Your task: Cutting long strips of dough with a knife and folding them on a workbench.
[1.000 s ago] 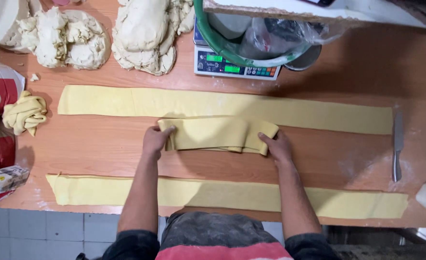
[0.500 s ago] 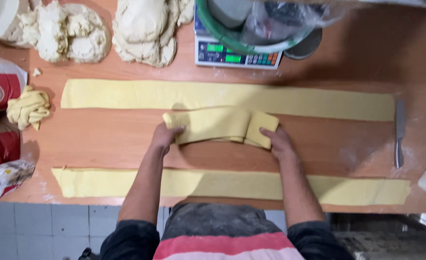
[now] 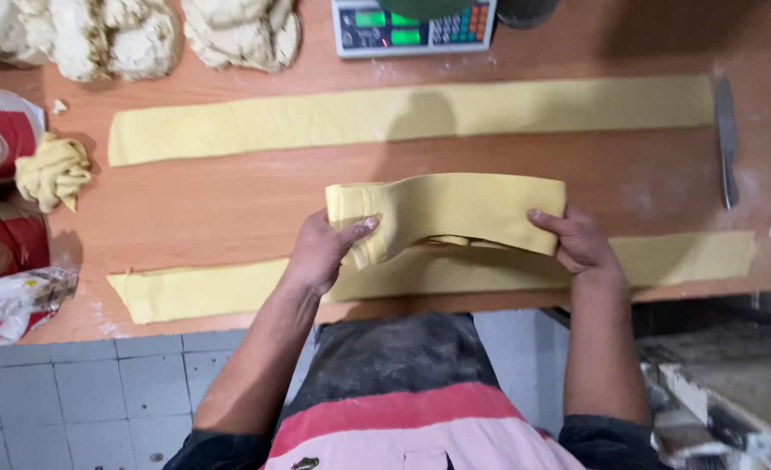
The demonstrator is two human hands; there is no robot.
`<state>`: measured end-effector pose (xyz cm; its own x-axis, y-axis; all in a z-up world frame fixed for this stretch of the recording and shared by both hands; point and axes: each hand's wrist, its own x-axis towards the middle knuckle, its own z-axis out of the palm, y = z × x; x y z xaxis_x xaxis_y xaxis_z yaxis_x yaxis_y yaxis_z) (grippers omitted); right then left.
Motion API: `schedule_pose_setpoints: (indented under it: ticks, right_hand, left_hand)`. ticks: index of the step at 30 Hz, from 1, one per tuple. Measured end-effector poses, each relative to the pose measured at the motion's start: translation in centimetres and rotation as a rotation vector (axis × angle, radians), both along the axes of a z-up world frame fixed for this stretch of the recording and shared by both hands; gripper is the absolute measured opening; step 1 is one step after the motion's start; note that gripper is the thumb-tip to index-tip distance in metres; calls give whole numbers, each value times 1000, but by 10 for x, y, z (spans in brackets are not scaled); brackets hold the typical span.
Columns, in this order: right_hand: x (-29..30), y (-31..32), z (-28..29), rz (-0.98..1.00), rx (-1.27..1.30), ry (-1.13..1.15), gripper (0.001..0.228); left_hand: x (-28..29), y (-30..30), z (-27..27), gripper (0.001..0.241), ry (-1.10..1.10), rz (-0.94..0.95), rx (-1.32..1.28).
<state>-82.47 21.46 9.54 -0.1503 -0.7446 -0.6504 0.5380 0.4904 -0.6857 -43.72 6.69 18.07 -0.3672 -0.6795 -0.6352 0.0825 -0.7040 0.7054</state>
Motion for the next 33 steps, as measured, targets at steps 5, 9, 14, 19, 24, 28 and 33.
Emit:
schedule_pose_setpoints:
  ticks: [5,9,14,19,24,28,33]
  right_hand:
    - [-14,57,-10,29,71,58,50]
    - [-5,80,-82,131,109,-21,49]
    - [20,100,-137,160,116,145,48]
    - [33,91,-107,211,160,415,52]
    - [50,92,-73,290,160,1170,62]
    - [65,95,-61,318,27,1431,64]
    - [97,87,-60,373,-54,1367,61]
  left_hand:
    - [42,58,-15,43,-53,24,32]
    - [83,74,-93,43,-168,6,86]
    - [104,101,-180,46,-465,-53,26]
    - [53,120,-129,66,-974,-51,-340]
    - [44,138,-143,77,-1314,-187,-823]
    - [40,138,-143,70,-1275,-230,-753]
    - [51,115,-139,68,-1286,-76,-527]
